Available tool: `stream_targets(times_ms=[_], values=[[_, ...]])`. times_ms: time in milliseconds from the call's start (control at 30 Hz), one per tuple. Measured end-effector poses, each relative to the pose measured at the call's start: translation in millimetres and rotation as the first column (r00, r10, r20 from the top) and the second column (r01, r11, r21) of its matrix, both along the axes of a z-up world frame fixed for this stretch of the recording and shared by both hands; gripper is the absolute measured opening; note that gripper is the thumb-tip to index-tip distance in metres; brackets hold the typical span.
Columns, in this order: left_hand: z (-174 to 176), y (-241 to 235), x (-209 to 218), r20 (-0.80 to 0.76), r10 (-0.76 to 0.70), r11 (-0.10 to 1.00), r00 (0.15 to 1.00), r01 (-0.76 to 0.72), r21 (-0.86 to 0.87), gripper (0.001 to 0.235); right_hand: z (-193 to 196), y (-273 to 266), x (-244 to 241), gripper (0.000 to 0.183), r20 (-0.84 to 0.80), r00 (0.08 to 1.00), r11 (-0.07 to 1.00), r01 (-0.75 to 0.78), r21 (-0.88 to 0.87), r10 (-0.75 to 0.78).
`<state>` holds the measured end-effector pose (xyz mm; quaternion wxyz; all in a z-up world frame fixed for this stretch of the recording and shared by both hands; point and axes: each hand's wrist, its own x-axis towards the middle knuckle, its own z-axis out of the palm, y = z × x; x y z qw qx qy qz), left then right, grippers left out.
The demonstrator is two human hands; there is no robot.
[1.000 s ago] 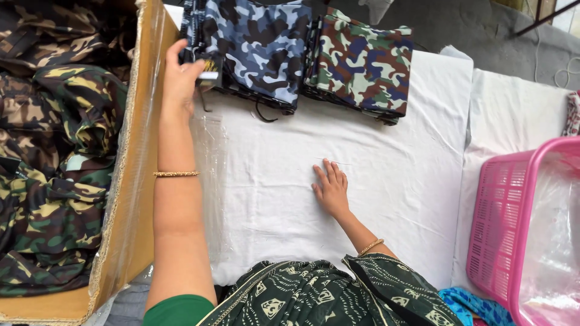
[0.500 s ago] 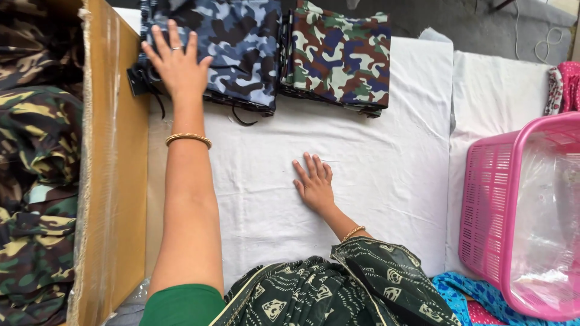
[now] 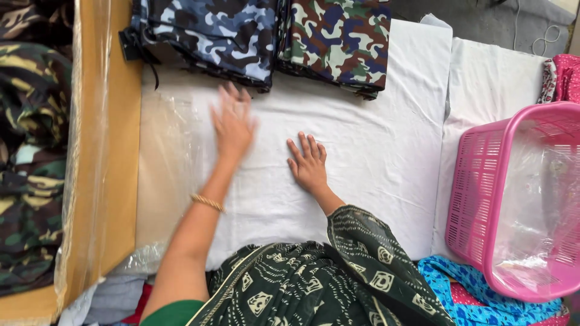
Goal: The person folds camouflage-patterned shorts on a white surface. They smooth the fabric, fold the legs inward, and then fold the shorts in half before stacking them. The process is repeated with multiple pairs of shorts.
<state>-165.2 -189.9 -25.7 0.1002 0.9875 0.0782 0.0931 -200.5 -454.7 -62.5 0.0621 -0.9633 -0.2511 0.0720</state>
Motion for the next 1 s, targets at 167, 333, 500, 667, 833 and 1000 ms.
stream_targets(times_ms=[167,333,500,667,833,1000], values=[[-61.7,-96.2,-155.8,-0.219,-0.22,0.97,0.951,0.19,-0.152,0.067,-16.6,-3.7,3.1,0.058,-0.041,0.999,0.998,0.0,0.063,0.003],[-66.6,-84.3,-167.5,-0.243,-0.435,0.895,0.867,0.445,-0.015,0.059,1.4,-27.3,-64.5,0.06,-0.031,0.983,0.983,-0.182,-0.02,0.181],[62.6,38.7,-109.8,0.305,0.127,0.826,0.944,0.07,-0.559,0.06,4.4,-65.1,-148.6,0.06,-0.049,0.933,0.934,-0.355,0.035,0.356],[160.8,206.2,-97.9,0.509,0.513,0.846,0.691,-0.507,-0.165,0.049,10.3,-72.7,-164.8,0.06,-0.082,0.955,0.958,-0.281,0.052,0.285],[109.7,297.9,-64.0,0.164,0.627,0.758,0.761,-0.55,-0.35,0.062,21.8,-67.3,-162.3,0.059,-0.124,0.956,0.964,-0.265,0.033,0.267],[167.2,209.2,-60.2,0.279,0.62,0.757,0.733,-0.465,-0.46,0.007,25.9,-65.1,-150.9,0.061,-0.246,0.948,0.978,-0.206,0.013,0.203]])
